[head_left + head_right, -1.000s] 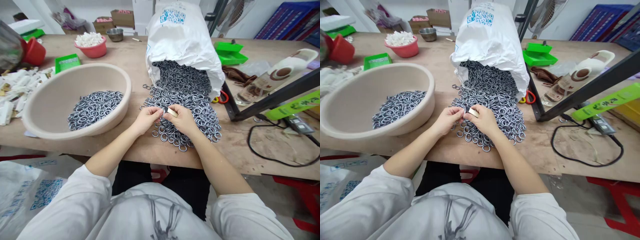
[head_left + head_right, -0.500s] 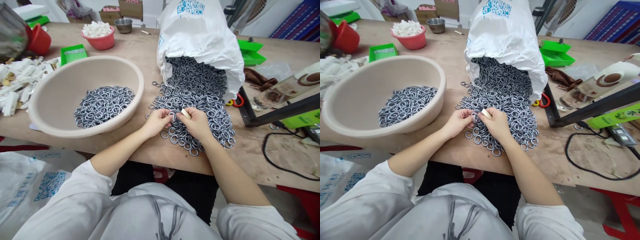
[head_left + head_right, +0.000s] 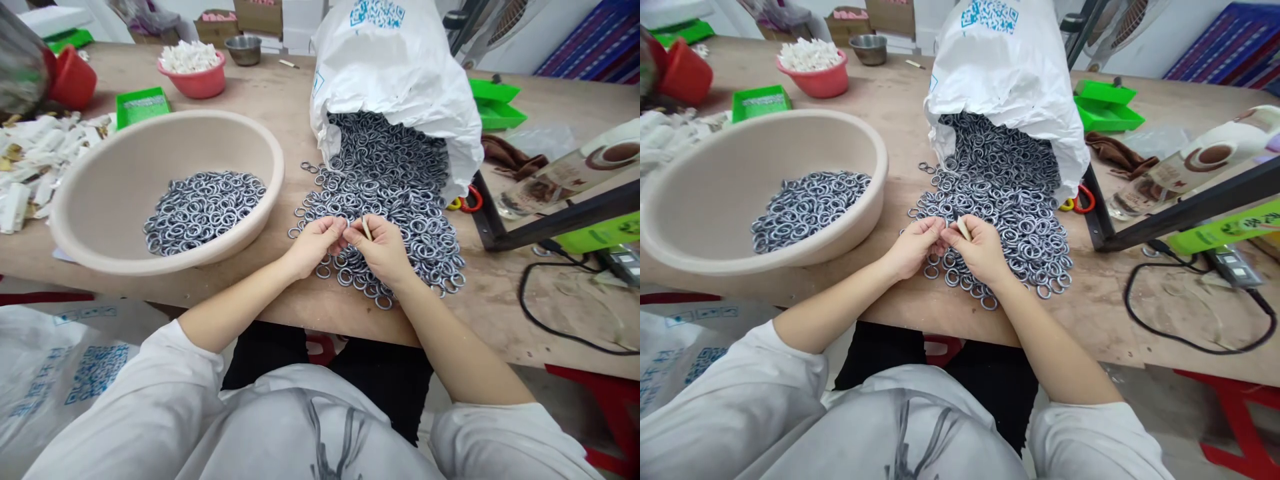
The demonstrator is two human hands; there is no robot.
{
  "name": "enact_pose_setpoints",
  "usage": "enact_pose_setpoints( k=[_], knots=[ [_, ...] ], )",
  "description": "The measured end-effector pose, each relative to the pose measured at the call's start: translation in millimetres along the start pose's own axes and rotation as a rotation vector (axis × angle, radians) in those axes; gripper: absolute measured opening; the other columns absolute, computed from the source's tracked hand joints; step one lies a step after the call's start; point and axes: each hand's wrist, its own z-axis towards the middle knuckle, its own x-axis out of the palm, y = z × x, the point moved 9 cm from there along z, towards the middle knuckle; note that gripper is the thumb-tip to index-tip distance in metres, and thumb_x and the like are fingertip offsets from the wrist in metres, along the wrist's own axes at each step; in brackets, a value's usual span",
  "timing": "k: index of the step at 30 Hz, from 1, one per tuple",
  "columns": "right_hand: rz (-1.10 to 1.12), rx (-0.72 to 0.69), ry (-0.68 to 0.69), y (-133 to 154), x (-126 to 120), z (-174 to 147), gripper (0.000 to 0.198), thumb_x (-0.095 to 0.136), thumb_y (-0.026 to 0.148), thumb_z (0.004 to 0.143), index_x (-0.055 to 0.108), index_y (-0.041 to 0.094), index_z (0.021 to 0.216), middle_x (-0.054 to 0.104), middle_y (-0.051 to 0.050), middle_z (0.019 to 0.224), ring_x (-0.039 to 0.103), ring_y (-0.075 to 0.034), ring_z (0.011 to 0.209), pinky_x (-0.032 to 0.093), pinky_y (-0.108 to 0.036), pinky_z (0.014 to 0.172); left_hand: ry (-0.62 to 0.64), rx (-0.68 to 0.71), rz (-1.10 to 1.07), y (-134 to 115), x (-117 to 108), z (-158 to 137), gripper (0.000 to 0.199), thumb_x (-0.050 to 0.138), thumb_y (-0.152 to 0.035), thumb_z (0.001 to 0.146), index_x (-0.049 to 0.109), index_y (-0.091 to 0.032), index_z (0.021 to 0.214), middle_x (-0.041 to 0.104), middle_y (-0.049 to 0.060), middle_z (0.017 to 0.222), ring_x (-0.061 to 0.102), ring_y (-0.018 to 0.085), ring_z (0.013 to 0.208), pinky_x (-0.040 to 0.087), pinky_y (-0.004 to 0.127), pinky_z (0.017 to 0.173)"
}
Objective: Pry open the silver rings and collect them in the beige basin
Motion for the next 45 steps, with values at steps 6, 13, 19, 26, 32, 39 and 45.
enact_pose_setpoints(
  k=[6, 13, 19, 26, 32, 39, 45],
  knots=[
    [0.05, -0.054, -0.033, -2, 3, -4, 0.043, 0.076, 0.061, 0.077, 0.056, 0.027, 0.094, 0.067, 0.001, 0.077, 0.064, -0.018, 0.07, 0.053, -0.035, 0.07, 0.033, -0.06, -0.012, 6, 8, -6, 0.05, 0.063, -0.062, 0.085, 0.045, -0.019, 0.068, 0.04, -0.007, 0.052, 0.035, 0.005, 0.043, 0.032, 0.017, 0.041],
    [-0.146, -0.142, -0.065, 9, -1, -4, 0.044, 0.074, 0.064, 0.077, 0.063, 0.023, 0.09, 0.065, 0.001, 0.077, 0.058, -0.015, 0.069, 0.046, -0.031, 0.068, -0.006, -0.021, 0.017, 3, 9, -10, 0.051, 0.058, -0.064, 0.088, 0.041, -0.02, 0.067, 0.035, -0.008, 0.05, 0.029, 0.005, 0.042, 0.028, 0.018, 0.04],
    [-0.252, -0.128, -0.116, 16, -9, -7, 0.052, 0.052, 0.074, 0.088, 0.06, 0.023, 0.082, 0.055, 0.001, 0.067, 0.047, -0.014, 0.059, 0.037, -0.03, 0.058, -0.024, -0.07, -0.035, 2, 10, -13, 0.049, 0.057, -0.063, 0.089, 0.041, -0.021, 0.069, 0.033, -0.009, 0.05, 0.027, 0.005, 0.04, 0.027, 0.019, 0.041],
    [-0.624, -0.25, -0.043, 33, 3, -13, 0.057, 0.044, 0.073, 0.09, 0.057, 0.022, 0.068, 0.054, -0.002, 0.061, 0.047, -0.015, 0.059, 0.033, -0.03, 0.059, -0.14, -0.146, -0.125, 4, 0, -14, 0.052, 0.061, -0.062, 0.087, 0.038, -0.021, 0.067, 0.029, -0.01, 0.048, 0.027, 0.004, 0.039, 0.024, 0.018, 0.04],
    [-0.672, -0.277, -0.014, 30, 10, -15, 0.055, 0.045, 0.067, 0.093, 0.056, 0.021, 0.066, 0.056, -0.002, 0.063, 0.049, -0.014, 0.06, 0.032, -0.029, 0.059, -0.151, -0.138, -0.145, 4, 2, -15, 0.053, 0.062, -0.062, 0.086, 0.037, -0.02, 0.066, 0.03, -0.01, 0.048, 0.026, 0.004, 0.039, 0.023, 0.018, 0.04],
    [-0.596, -0.151, -0.065, 19, 0, -7, 0.052, 0.046, 0.066, 0.094, 0.052, 0.022, 0.067, 0.049, 0.002, 0.057, 0.042, -0.013, 0.056, 0.029, -0.029, 0.057, -0.075, -0.168, -0.169, 4, 6, -14, 0.053, 0.061, -0.064, 0.086, 0.04, -0.02, 0.067, 0.028, -0.01, 0.048, 0.025, 0.003, 0.038, 0.026, 0.017, 0.04],
    [-0.571, -0.073, -0.35, 18, -49, -1, 0.052, 0.046, 0.064, 0.096, 0.051, 0.023, 0.066, 0.044, 0.001, 0.056, 0.04, -0.014, 0.057, 0.031, -0.031, 0.059, -0.002, -0.122, -0.159, -7, 4, -11, 0.048, 0.063, -0.055, 0.089, 0.045, -0.018, 0.065, 0.039, -0.008, 0.051, 0.033, 0.003, 0.04, 0.037, 0.017, 0.043]
  ],
)
